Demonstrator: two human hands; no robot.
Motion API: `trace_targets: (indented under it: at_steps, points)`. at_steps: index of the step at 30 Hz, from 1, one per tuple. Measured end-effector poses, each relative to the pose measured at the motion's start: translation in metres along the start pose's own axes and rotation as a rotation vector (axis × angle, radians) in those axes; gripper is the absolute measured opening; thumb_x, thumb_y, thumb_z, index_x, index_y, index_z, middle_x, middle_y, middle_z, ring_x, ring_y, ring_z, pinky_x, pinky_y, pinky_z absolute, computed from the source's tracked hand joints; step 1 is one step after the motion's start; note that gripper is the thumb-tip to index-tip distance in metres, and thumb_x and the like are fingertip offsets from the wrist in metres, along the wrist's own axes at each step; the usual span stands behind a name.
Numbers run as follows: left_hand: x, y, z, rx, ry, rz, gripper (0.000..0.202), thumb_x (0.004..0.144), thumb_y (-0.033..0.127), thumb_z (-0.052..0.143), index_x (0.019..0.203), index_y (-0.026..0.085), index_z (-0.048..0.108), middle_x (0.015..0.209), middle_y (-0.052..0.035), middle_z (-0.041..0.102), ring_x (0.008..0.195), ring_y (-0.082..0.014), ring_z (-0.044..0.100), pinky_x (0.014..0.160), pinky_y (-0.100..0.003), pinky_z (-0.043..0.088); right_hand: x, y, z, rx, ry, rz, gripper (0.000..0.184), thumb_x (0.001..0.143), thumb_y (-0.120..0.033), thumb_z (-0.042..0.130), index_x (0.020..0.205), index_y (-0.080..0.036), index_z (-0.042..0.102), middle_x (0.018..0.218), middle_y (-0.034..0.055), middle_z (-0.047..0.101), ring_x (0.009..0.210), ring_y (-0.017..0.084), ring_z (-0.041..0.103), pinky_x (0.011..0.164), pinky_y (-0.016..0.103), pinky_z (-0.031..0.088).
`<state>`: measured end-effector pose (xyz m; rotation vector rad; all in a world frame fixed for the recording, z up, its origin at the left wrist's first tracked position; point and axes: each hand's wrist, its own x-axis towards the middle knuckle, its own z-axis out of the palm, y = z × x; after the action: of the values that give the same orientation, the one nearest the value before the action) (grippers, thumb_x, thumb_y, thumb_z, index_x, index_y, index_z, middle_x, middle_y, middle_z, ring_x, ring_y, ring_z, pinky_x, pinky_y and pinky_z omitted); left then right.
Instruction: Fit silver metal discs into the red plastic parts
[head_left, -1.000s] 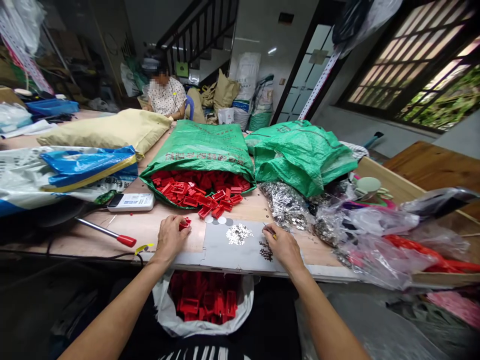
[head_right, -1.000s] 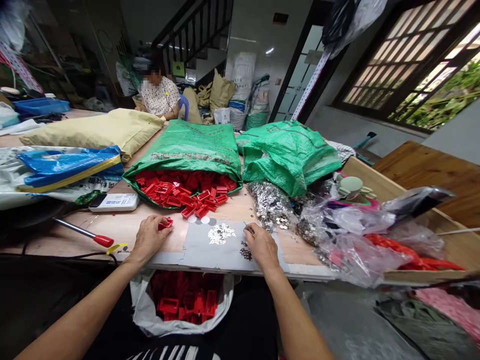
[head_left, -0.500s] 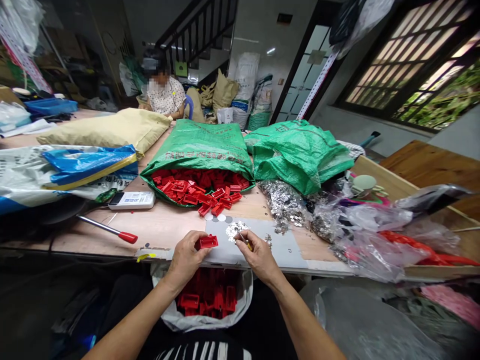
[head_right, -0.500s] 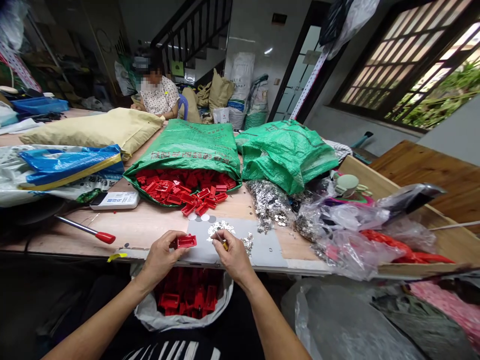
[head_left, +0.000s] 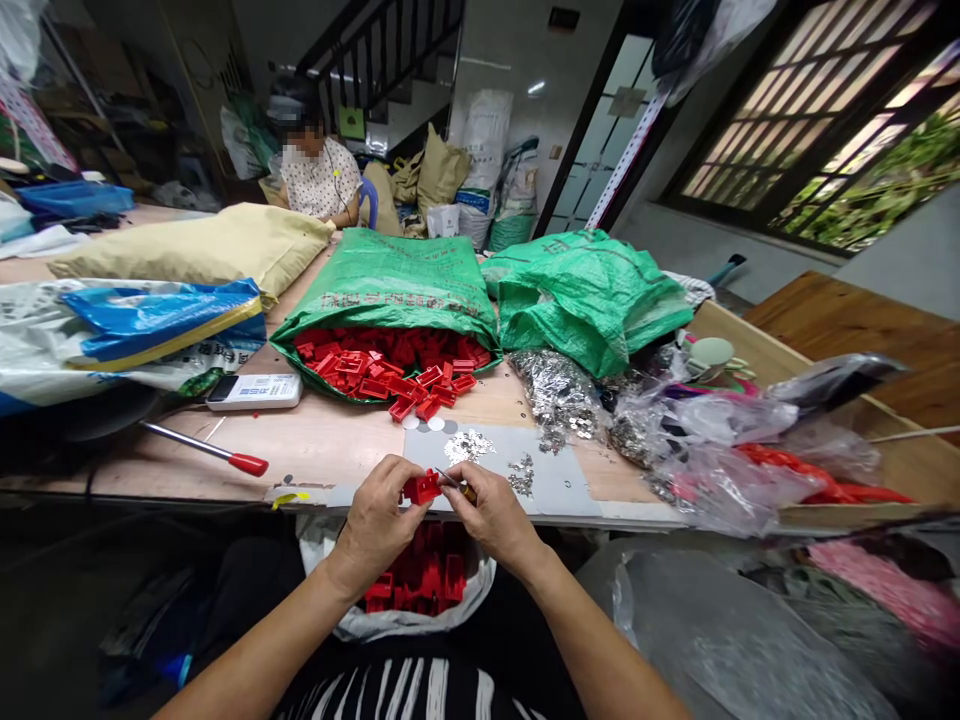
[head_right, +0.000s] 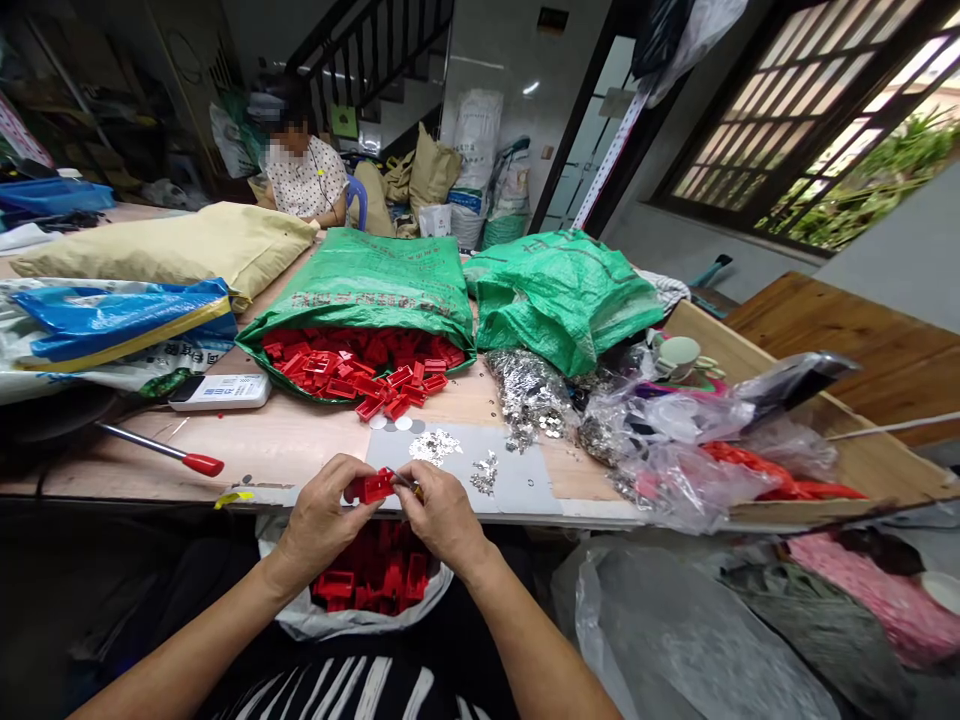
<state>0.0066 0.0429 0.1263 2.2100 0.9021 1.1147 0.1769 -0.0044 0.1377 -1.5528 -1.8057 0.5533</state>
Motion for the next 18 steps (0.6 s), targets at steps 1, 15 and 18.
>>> trace_targets:
  at_steps: [1, 15, 18]
  points:
    - [-0.0004, 0.0018, -0.0002, -0.005, -0.006, 0.003, 0.011, 0.081, 0.014, 0.059, 0.090, 0.020, 0.058, 0.082, -0.0018, 0.057, 0.077, -0.0157, 0.056, 0.070, -0.028, 0.046, -0.0002, 0.0000, 0.0005, -0.013, 0.004, -0.011, 0.010, 0.087, -0.018, 0.053, 0.091, -0.020, 0.061, 0.085, 0.0024, 0.065, 0.078, 0.015, 0.058, 0.072, 0.026, 0.043]
    - [-0.0044, 0.0063, 0.0008, 0.010, 0.055, -0.037, 0.017, 0.076, 0.011, 0.065, 0.089, 0.021, 0.060, 0.081, -0.0010, 0.059, 0.074, -0.0155, 0.057, 0.067, -0.027, 0.047, -0.0012, -0.0002, -0.0050, 0.029, -0.048, -0.041, 0.013, 0.088, -0.020, 0.052, 0.096, -0.021, 0.063, 0.087, 0.0032, 0.065, 0.081, 0.015, 0.059, 0.074, 0.026, 0.044]
    - [-0.0039, 0.0078, -0.0002, 0.018, 0.070, -0.051, 0.017, 0.075, 0.012, 0.066, 0.088, 0.021, 0.060, 0.081, -0.0008, 0.059, 0.073, -0.0153, 0.057, 0.066, -0.026, 0.047, -0.0033, -0.0001, -0.0051, 0.054, 0.017, 0.021, 0.011, 0.087, -0.025, 0.055, 0.096, -0.020, 0.060, 0.087, 0.0020, 0.064, 0.078, 0.014, 0.058, 0.073, 0.025, 0.044]
